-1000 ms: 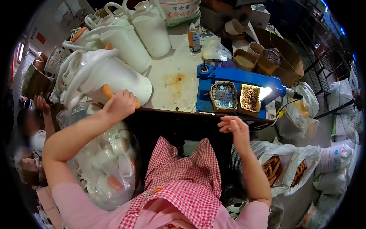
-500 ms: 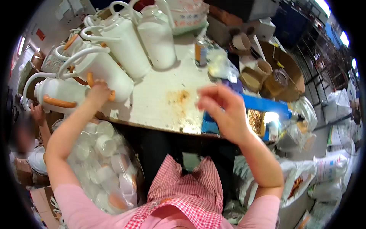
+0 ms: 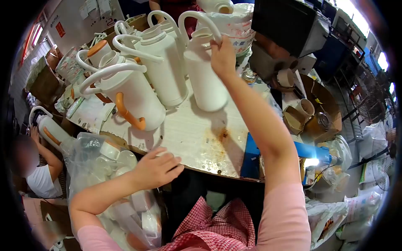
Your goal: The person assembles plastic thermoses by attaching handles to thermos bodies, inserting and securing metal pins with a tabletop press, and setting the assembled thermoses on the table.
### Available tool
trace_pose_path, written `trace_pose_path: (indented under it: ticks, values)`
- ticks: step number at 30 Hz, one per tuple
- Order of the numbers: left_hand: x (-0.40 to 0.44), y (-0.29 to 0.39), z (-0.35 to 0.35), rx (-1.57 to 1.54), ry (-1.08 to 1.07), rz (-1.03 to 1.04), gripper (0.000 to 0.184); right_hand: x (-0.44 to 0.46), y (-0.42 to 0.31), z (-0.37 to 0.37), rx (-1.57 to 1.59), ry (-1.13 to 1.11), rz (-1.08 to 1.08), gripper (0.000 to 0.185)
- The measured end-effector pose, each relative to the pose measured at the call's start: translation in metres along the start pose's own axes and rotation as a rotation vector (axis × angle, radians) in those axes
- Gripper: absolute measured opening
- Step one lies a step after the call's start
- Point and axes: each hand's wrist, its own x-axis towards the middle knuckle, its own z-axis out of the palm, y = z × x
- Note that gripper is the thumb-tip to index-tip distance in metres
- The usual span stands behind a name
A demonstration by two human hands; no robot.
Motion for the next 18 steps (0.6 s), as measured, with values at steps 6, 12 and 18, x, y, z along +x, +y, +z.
trace_pose_path:
  ticks: [6, 12, 18]
  values:
    - [0.041, 0.032, -0.091, 0.240, 0.491, -0.165, 0.019, -0.103, -0.138, -0.116, 0.136, -0.216, -0.105, 0.021]
    - [0.051, 0.142, -0.097, -0.256, -0.031, 0.105, 0.041, -0.248, -0.153, -0.120, 0.271, -0.969, 0.177, 0.042]
    - [0.035, 0.190, -0.035, -0.426, -0.366, 0.008, 0.083, -0.355, -0.085, -0.165, 0.308, -0.951, 0.230, 0.045]
